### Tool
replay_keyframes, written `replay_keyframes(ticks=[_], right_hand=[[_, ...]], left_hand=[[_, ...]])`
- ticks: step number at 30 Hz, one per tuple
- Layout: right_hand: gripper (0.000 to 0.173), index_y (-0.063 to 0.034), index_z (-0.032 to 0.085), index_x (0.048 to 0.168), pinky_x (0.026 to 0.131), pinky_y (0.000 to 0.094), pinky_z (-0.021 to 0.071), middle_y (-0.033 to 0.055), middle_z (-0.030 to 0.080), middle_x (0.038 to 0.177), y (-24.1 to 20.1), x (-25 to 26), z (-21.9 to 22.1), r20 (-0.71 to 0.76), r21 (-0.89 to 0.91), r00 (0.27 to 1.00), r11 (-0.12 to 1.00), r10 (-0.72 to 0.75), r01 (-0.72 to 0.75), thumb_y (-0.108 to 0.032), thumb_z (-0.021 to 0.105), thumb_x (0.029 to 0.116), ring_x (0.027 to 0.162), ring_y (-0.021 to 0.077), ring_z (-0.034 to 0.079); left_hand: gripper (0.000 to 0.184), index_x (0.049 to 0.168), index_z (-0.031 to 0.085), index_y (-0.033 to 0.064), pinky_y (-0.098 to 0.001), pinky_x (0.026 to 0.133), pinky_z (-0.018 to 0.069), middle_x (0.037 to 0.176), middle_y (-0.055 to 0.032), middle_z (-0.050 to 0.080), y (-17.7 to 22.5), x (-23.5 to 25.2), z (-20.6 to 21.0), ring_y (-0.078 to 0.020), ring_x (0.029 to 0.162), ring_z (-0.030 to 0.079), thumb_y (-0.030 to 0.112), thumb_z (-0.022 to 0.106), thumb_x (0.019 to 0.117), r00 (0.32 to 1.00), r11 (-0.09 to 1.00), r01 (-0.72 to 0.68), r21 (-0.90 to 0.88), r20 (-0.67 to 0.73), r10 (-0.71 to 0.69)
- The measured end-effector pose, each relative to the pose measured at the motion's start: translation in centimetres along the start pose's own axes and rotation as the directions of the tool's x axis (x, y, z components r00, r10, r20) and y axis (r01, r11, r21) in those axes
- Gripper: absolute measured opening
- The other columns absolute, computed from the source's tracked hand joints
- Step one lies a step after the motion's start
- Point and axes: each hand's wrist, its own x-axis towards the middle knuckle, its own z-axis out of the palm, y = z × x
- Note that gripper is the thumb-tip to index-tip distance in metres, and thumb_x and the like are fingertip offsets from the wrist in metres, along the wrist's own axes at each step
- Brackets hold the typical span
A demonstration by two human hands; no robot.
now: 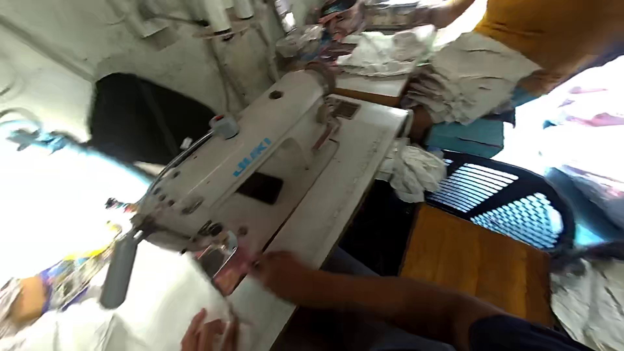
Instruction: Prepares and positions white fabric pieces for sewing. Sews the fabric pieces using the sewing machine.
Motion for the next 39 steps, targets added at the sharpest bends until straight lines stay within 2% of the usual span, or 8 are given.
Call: replay_keyframes(ticks=[7,10,15,21,24,27,32,39], right_hand=[[0.028,-0.0155,0.077,0.119,0.079,0.0609,0.0532,0.0234,0.07,0.107,9.2,-4.8,-4.7,-0.172,-0.242,0.985,0.97,-0.012,-0.03,-0.025,0.06,0.0994,0.098,0.0464,0.066],[0.033,-0.0099,0.079,0.112,0.087,0.0643,0.0485,0.0234,0.07,0.114,9.2,-4.3,-4.6,-0.184,-0.182,0.983,0.983,-0.023,-0.011,-0.031,0.056,0.1019,0.105,0.048,0.065],[0.026,-0.0032,0.077,0.109,0.088,0.0444,0.0577,0.0166,0.074,0.109,3.0,-1.9,-2.2,-0.151,0.145,0.983,0.981,-0.107,0.129,-0.016,0.056,0.101,0.102,0.0337,0.07],[0.022,-0.0062,0.077,0.107,0.079,0.023,0.0545,0.0097,0.07,0.092,-2.8,-0.6,-0.5,-0.236,0.272,0.957,0.934,-0.17,0.233,-0.011,0.057,0.099,0.086,0.0169,0.066],[0.023,-0.0012,0.073,0.108,0.07,0.0201,0.0557,0.0099,0.071,0.089,-4.6,-0.8,-0.5,-0.161,0.384,0.982,0.911,-0.095,0.151,-0.017,0.057,0.1012,0.075,0.0121,0.067],[0.042,0.0025,0.065,0.116,0.071,0.0233,0.0579,0.0113,0.07,0.101,-5.2,-0.3,-0.4,0.036,0.556,0.997,0.828,0.072,-0.08,-0.036,0.063,0.1,0.084,0.0118,0.069],[0.056,0.0004,0.055,0.119,0.077,0.0174,0.0578,-0.0001,0.07,0.101,-4.6,-0.3,-0.9,0.209,0.79,0.969,0.561,0.135,-0.248,-0.035,0.081,0.0845,0.088,0.0007,0.068],[0.01,-0.0154,0.073,0.093,0.071,0.0231,0.0609,-0.007,0.073,0.084,-1.0,-1.6,-3.7,0.318,0.942,0.942,0.081,0.107,-0.327,-0.008,0.066,0.0948,0.075,0.0028,0.069]], left_hand=[[0.028,0.102,0.072,-0.006,-0.0501,0.089,0.0573,0.103,-0.0201,0.073,0.9,-8.9,-8.7,-0.032,0.097,0.072,0.021,0.071,0.0947,0.904,0.948,0.281,-0.147,0.373,-0.21],[0.027,0.107,0.072,-0.0038,-0.0464,0.08,0.0591,0.096,-0.0159,0.074,-0.7,-8.0,-9.2,-0.0272,0.087,0.072,0.02,0.063,0.0988,0.964,0.964,0.254,-0.073,0.103,-0.246],[0.058,0.138,0.058,-0.0062,-0.06,0.099,0.0489,0.133,-0.0312,0.06,-4.1,-1.1,-6.0,-0.0474,0.119,0.06,0.029,0.072,0.0944,0.937,0.938,0.346,-0.018,-0.052,-0.346],[0.032,0.109,0.068,-0.0085,-0.0482,0.083,0.0553,0.098,-0.0209,0.069,-1.2,0.1,-2.6,-0.0305,0.089,0.069,0.021,0.07,0.0953,0.878,0.883,0.424,-0.201,-0.149,-0.455],[0.03,0.121,0.055,-0.0084,-0.0232,0.075,0.0564,0.092,-0.0048,0.067,2.0,-1.4,-3.4,-0.0025,0.08,0.066,0.013,0.055,0.1008,0.811,0.669,0.432,-0.605,-0.064,-0.582],[0.034,0.133,0.046,-0.0026,-0.0213,0.085,0.0592,0.1,0.0052,0.07,5.2,-3.4,-4.3,0.0019,0.09,0.069,0.008,0.041,0.1013,0.812,0.252,0.32,-0.913,0.127,-0.57],[0.024,0.107,0.076,0.0189,-0.0284,0.088,0.0606,0.102,0.0008,0.078,5.8,-5.5,-3.0,-0.0079,0.096,0.074,0.033,0.076,0.0878,0.917,-0.256,0.075,-0.964,0.168,-0.362],[0.027,0.104,0.071,0.0148,-0.0294,0.08,0.0633,0.093,0.0018,0.077,5.0,-5.6,-3.4,-0.0085,0.085,0.074,0.007,0.083,0.0812,0.834,0.045,0.028,-0.999,-0.001,-0.551]])
